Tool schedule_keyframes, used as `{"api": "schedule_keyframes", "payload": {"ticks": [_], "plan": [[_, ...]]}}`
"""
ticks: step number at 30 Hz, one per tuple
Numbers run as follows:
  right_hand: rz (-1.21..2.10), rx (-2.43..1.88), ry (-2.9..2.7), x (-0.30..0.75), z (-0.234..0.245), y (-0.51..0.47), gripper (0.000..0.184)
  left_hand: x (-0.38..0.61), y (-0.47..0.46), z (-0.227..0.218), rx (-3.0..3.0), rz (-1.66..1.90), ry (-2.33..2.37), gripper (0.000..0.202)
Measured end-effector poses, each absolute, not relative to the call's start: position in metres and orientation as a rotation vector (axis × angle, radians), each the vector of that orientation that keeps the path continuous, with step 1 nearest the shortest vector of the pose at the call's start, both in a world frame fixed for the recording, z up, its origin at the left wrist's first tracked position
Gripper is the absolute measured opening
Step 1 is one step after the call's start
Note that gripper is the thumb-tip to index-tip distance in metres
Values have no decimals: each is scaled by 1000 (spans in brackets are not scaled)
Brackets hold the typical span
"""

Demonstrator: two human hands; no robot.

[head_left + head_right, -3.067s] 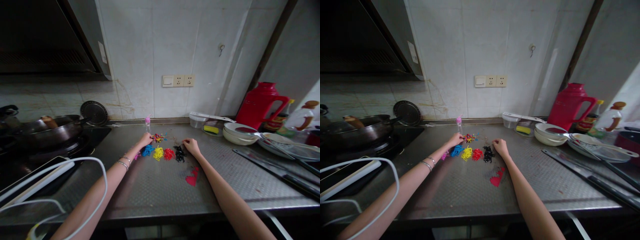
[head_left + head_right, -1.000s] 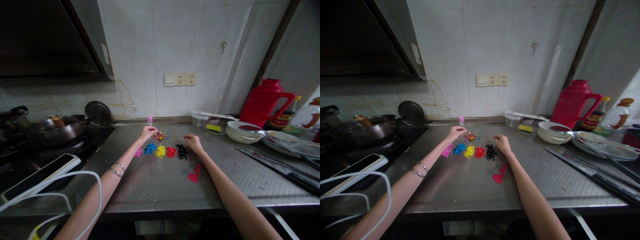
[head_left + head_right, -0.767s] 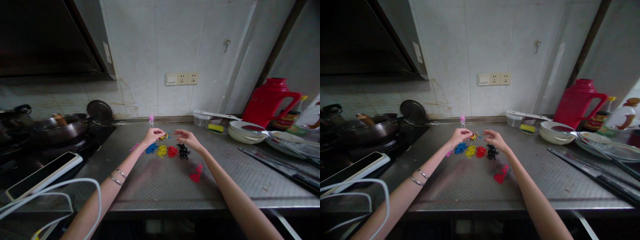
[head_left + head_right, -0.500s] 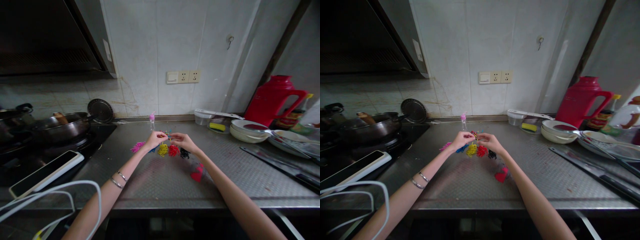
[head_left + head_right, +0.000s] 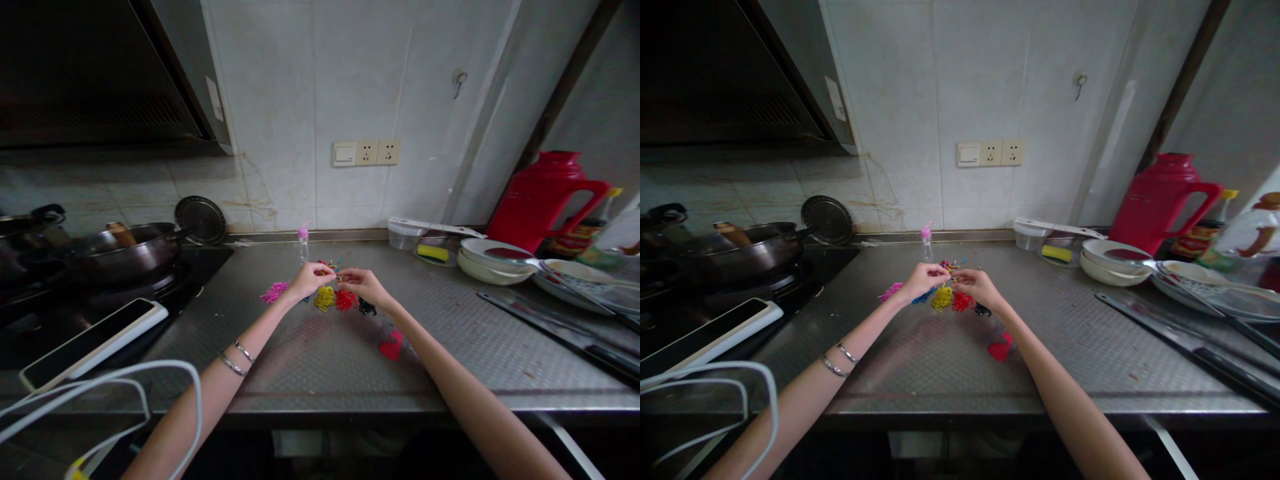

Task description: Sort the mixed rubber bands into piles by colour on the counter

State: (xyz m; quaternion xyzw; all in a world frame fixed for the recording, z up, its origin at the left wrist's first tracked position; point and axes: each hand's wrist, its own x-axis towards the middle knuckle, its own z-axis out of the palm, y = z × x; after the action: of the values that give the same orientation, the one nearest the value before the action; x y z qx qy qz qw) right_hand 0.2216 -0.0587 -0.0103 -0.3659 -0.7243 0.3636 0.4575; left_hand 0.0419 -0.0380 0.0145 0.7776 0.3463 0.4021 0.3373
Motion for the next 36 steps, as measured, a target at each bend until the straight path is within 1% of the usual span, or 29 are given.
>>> {"api": "schedule_keyframes", "payload": {"ticks": [3, 6, 9, 13, 21, 26, 31, 33, 36], "plan": [[706, -994, -1850, 229, -9, -58, 29, 40, -36, 13, 2016, 1044, 921, 23], [500, -1074, -1903, 241, -8, -55, 25, 39, -33, 11, 2025, 1057, 936, 22], [337, -1144, -1913, 255, -7, -50, 23, 43, -30, 7, 2048, 1093, 945, 22], [201, -1199, -1891, 273, -7, -45, 23, 60, -29, 1, 2168, 1048, 958, 20], [135, -1285, -1839, 292, -14, -41, 23, 112, -35, -12, 2280, 941, 1055, 18], [125, -1333, -1767, 302, -20, -36, 23, 126, -35, -20, 2202, 870, 912, 25], [118, -1366, -1764, 302, -20, -37, 24, 105, -28, -8, 2049, 1023, 858, 30], [102, -1361, -1783, 299, -19, -38, 23, 86, -23, -1, 1932, 1076, 927, 31], [105, -1342, -1834, 289, -19, -40, 23, 54, -11, 6, 1679, 1075, 1102, 39]]}}
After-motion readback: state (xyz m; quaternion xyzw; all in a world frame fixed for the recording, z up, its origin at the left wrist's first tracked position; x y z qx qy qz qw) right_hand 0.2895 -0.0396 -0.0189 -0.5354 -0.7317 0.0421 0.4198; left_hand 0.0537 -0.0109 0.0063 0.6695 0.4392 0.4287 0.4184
